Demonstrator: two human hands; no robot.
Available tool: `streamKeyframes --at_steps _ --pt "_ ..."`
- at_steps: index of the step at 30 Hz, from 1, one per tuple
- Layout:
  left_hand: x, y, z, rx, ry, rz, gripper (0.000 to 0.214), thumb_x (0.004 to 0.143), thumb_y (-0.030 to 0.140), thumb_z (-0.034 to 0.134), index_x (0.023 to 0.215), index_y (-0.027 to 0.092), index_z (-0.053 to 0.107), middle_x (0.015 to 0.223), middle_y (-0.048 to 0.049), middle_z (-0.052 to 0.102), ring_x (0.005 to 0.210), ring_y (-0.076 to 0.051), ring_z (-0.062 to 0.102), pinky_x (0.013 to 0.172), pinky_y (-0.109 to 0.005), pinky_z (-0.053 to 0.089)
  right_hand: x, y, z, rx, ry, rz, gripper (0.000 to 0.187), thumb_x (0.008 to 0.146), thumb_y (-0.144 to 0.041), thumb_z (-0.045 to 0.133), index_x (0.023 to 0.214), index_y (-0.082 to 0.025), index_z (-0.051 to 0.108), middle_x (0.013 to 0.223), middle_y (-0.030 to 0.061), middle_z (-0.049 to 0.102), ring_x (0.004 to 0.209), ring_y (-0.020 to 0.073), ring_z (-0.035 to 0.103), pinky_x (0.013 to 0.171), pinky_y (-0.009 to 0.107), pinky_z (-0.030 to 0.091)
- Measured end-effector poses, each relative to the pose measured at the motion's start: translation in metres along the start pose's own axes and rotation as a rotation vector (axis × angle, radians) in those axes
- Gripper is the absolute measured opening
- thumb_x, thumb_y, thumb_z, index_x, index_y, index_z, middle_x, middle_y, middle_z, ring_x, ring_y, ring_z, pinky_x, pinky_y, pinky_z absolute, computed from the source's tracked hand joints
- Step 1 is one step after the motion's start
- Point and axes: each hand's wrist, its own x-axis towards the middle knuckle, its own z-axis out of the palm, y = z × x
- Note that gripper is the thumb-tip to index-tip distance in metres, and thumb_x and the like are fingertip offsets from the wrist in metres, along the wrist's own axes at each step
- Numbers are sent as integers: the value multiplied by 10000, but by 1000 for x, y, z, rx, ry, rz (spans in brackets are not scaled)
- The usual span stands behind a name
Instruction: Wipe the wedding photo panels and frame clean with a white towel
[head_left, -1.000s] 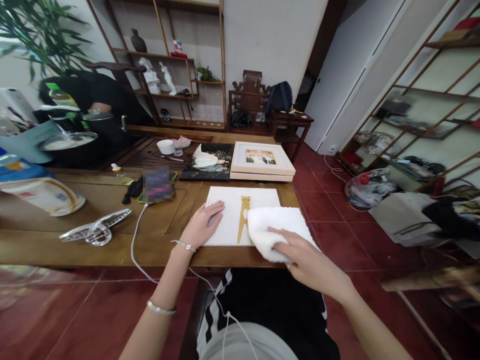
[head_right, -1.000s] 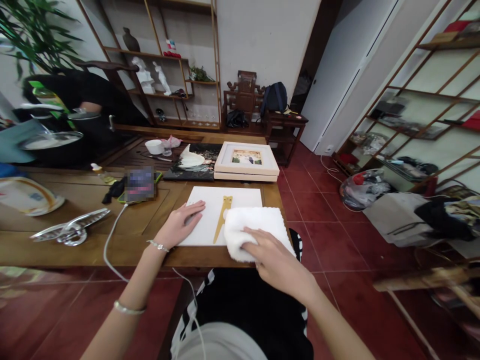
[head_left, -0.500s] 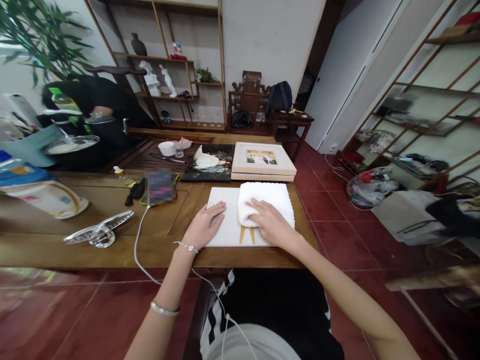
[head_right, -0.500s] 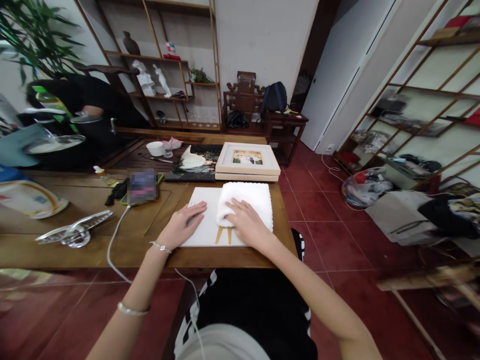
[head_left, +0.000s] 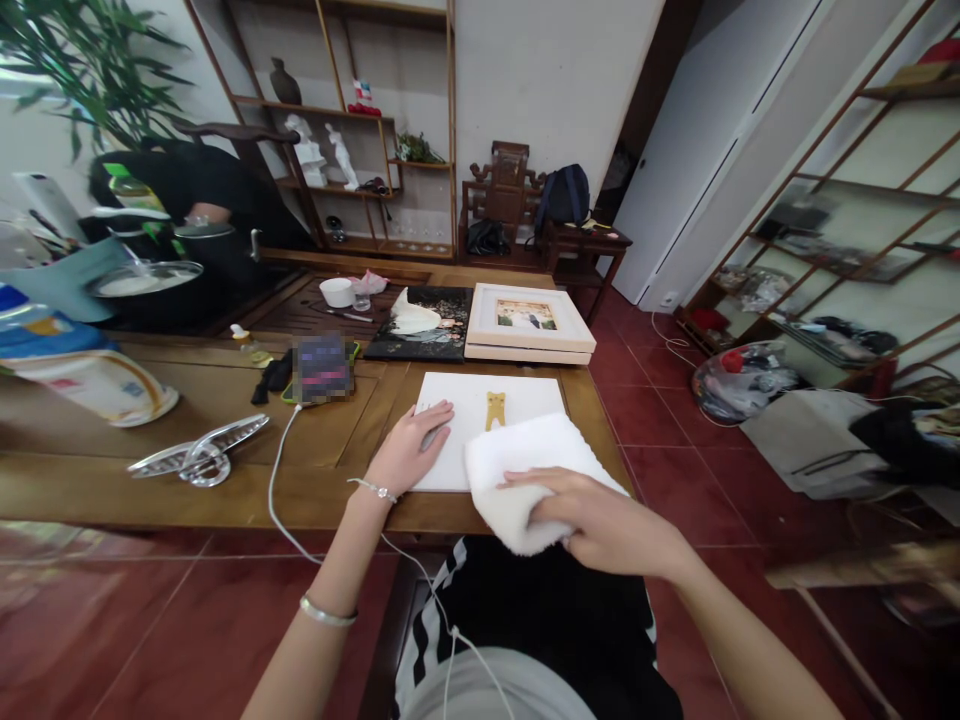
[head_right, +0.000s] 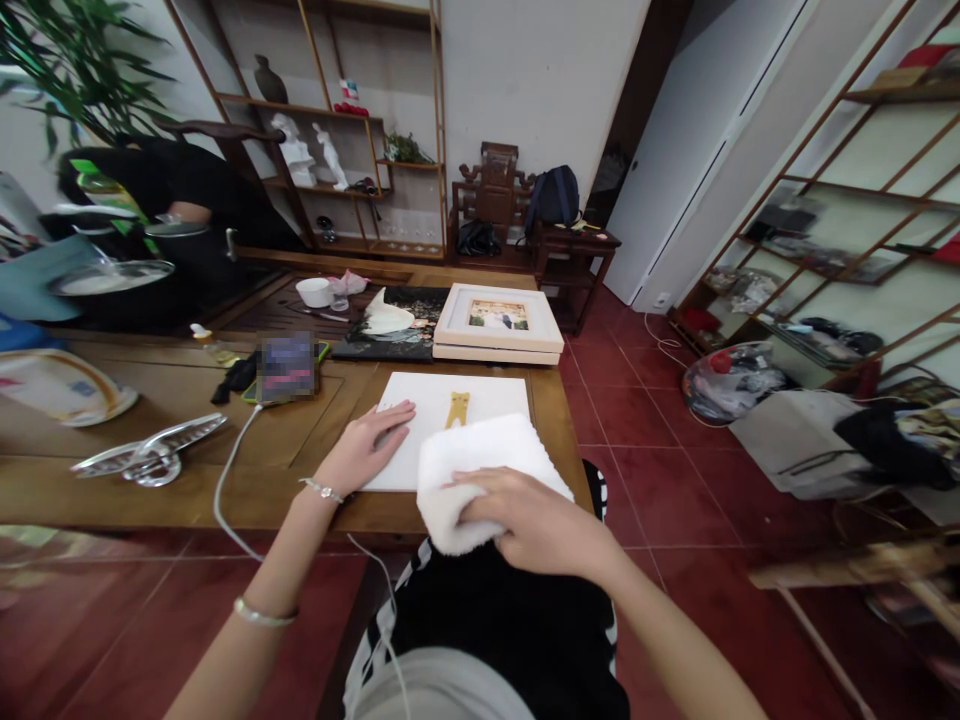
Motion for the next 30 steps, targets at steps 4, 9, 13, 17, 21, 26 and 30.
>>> streamKeyframes --at_steps 4,9,13,17,21,26,30 --pt "0 -1 0 0 1 3 362 918 346 442 1180 191 638 1313 -99 591 1270 -238 511 1132 -497 285 13 19 -12 1 168 123 533 637 25 428 1059 -201 664 1148 73 650 1113 235 573 943 371 457" --pt "0 0 0 -14 -1 -7 367 916 349 448 1179 178 638 1314 -101 591 1270 -237 510 1136 -486 285 59 47 -4 -181 326 73 546 676 47 433 1137 -171 627 1390 110 502 1308 259 422 1062 419 366" --pt "0 -1 1 -6 8 -3 366 916 341 448 1184 177 636 1315 -101 590 1269 -235 511 1136 -480 286 84 56 13 -337 256 53 600 659 100 421 1181 -129 606 1424 149 461 1383 290 313 1111 472 302" --pt "0 -2 2 4 9 6 362 918 332 442 1188 186 633 1312 -96 593 1267 -233 512 1131 -484 291 78 43 28 -434 132 23 530 689 91 458 1159 -94 616 1426 208 434 1400 347 246 1112 536 271" --pt "0 -1 0 6 -3 3 362 919 329 434 1191 197 633 1308 -94 596 1272 -231 508 1131 -491 286 53 15 34 -423 77 -2 508 698 92 447 1131 -103 625 1440 198 420 1411 335 216 1127 521 259" --pt "0 0 0 7 -5 4 360 922 323 424 1180 192 639 1305 -100 598 1267 -231 514 1125 -498 291 28 -15 20 -241 -13 -4 526 660 81 424 1083 -145 641 1408 139 485 1382 277 319 1131 453 294" --pt "0 -1 1 6 5 10 357 924 335 425 1181 206 638 1308 -94 597 1272 -238 508 1124 -501 290 31 -10 2 -140 79 93 576 687 51 421 1171 -201 606 1351 111 543 1319 244 430 1042 395 424"
